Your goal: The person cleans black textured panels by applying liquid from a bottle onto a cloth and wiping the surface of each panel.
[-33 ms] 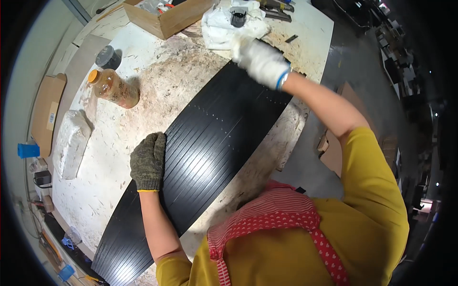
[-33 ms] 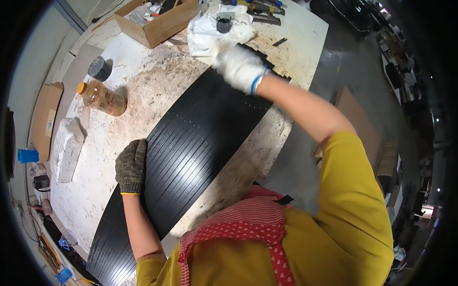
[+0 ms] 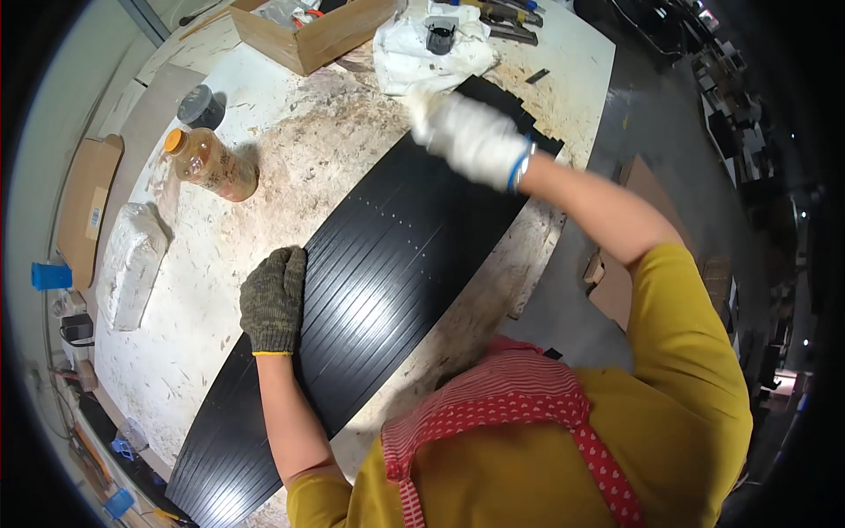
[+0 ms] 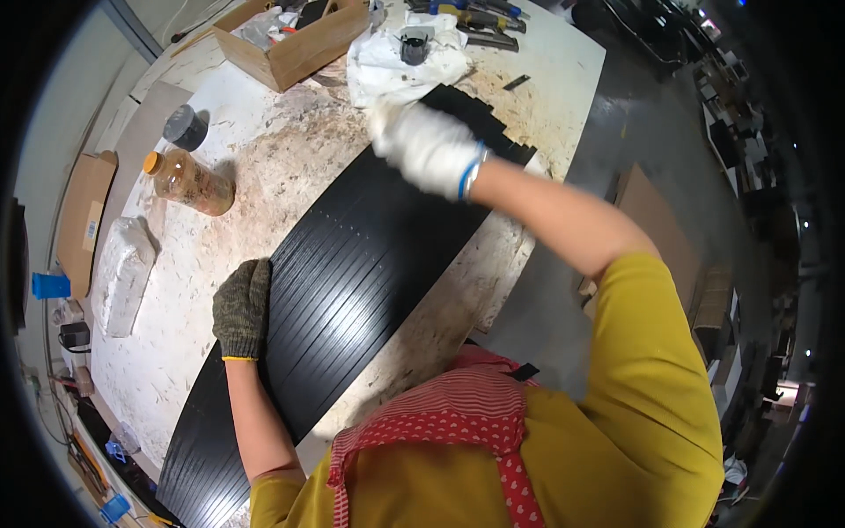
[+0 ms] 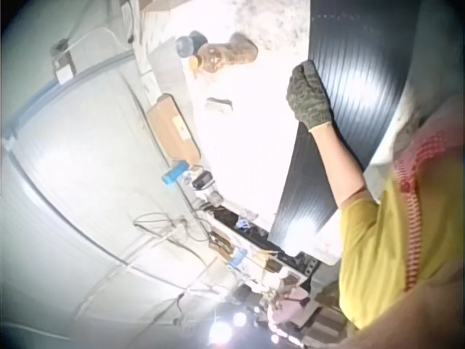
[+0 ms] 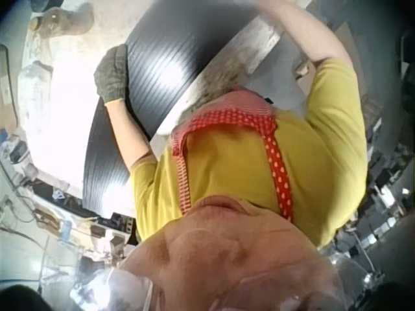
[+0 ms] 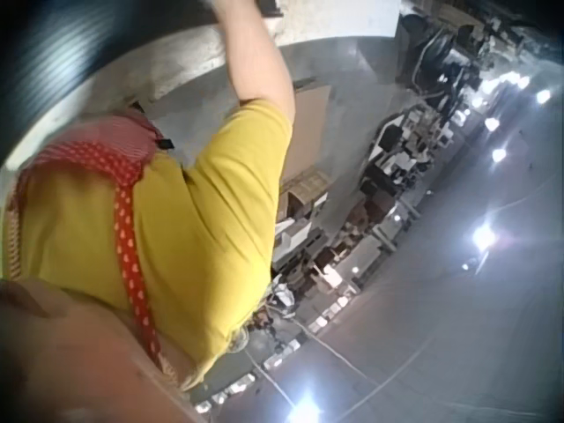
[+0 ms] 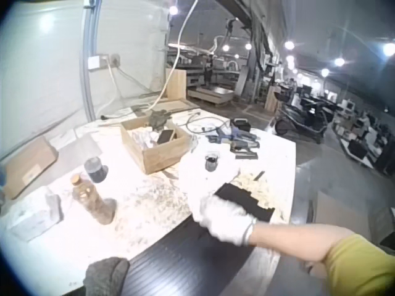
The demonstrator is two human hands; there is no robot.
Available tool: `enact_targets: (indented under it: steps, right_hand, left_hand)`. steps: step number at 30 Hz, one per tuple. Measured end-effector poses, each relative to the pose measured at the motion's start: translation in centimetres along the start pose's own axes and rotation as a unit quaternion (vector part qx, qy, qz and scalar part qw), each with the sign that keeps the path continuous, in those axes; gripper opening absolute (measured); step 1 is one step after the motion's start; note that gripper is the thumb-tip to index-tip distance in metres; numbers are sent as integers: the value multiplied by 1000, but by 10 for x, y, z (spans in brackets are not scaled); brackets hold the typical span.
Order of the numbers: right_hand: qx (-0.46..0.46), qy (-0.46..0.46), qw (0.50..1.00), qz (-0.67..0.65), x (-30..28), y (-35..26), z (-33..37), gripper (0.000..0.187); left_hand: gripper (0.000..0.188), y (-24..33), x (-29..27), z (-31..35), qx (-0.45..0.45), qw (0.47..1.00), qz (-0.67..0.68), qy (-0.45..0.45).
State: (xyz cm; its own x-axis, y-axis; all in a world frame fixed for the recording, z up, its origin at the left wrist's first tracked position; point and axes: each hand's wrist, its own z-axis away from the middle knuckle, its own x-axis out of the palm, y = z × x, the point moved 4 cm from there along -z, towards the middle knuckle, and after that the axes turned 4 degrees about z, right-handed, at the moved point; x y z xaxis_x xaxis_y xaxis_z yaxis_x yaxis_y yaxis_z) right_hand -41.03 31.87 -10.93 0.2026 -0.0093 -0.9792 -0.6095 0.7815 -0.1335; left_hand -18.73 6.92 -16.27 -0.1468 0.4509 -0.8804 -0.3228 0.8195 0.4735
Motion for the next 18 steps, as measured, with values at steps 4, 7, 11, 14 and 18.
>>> enact_targets:
  steps: [4, 7, 11, 14, 18]
  right_hand:
    - [-20, 64, 996, -59, -2, 21, -4, 32]
    - [133, 25, 990, 47, -1, 88, -31, 28]
    - [-122, 105, 982, 100, 67, -4, 8, 40]
    - [10, 98, 994, -45, 10, 5, 6, 36]
    - [60, 80, 988, 116, 14, 77, -36, 28]
  left_hand:
    - [41, -10, 4, 2, 19, 1000, 0, 4]
    - [42, 0, 4, -3, 27, 1000, -6, 4]
    - [43, 5, 4, -5, 5, 1000, -16, -26]
    - [41, -11, 1, 11, -11, 1000, -15, -11]
    - [41, 3, 2, -3, 4, 1000, -13, -24]
